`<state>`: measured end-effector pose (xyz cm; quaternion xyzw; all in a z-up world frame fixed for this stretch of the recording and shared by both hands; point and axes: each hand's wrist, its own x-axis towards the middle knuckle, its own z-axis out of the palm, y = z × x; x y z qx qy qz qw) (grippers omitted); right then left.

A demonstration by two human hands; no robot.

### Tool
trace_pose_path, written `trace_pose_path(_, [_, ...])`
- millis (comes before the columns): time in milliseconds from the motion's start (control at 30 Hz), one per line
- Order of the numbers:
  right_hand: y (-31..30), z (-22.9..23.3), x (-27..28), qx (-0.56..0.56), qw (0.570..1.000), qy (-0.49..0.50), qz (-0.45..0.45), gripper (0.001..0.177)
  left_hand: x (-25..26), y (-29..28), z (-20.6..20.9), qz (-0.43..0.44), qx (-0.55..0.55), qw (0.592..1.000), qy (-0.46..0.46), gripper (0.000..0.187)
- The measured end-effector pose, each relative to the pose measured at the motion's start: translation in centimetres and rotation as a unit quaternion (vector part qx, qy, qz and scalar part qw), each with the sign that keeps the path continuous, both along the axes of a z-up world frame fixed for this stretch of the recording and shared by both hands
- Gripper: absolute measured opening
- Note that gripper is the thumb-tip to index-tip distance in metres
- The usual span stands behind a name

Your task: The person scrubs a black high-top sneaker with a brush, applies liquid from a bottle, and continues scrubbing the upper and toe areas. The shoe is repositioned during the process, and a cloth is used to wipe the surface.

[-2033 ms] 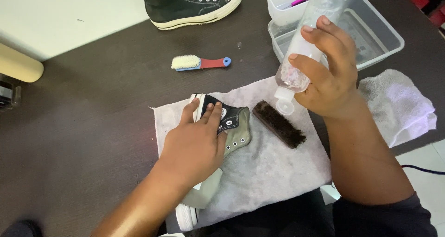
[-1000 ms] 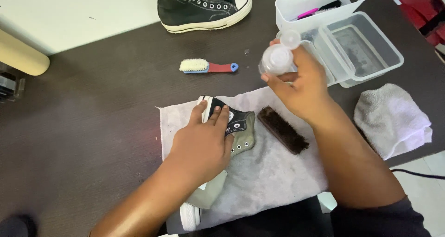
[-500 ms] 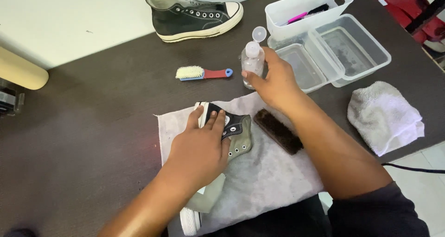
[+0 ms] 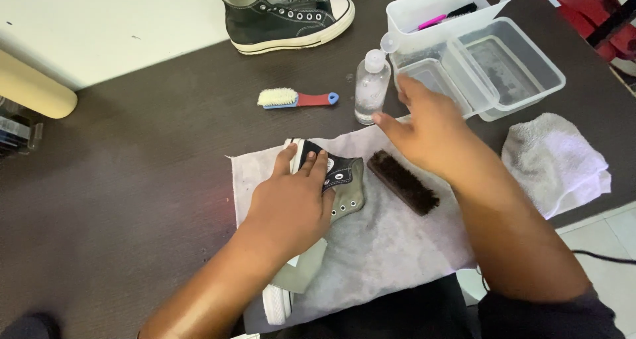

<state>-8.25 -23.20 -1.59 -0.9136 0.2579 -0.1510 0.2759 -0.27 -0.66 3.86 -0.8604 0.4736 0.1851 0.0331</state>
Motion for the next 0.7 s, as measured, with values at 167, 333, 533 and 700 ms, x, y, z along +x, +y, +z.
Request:
trace_pose_path(167, [2.5,0.2,-5.7,-0.12,0.989,0.083,0.037,0.057,0.4,0.2,-2.4,0.031,-0.019,0.999,0.02,0.063])
trace_pose_path(333, [4.0,0.1,-7.4,-0.064,0.918,0.39,-0.022,0.063,0.5,0.4,-4.2,0.036,-0.038,0.998,0.019,0.065])
trace_pose_path(533, [2.9,-0.6,-8.6,-0.058,0.944,0.324,-0.016,0.049,0.7,0.6,-3.9,0.044,-0.033,0.998,0.025,0.065])
trace_pose_path(700, [-1.0,-0.9,-11.1,0.052,0.998,0.019,0.032,0.044,0.8,0.6,-4.6,0.042,-0.051,0.998,0.016,0.064])
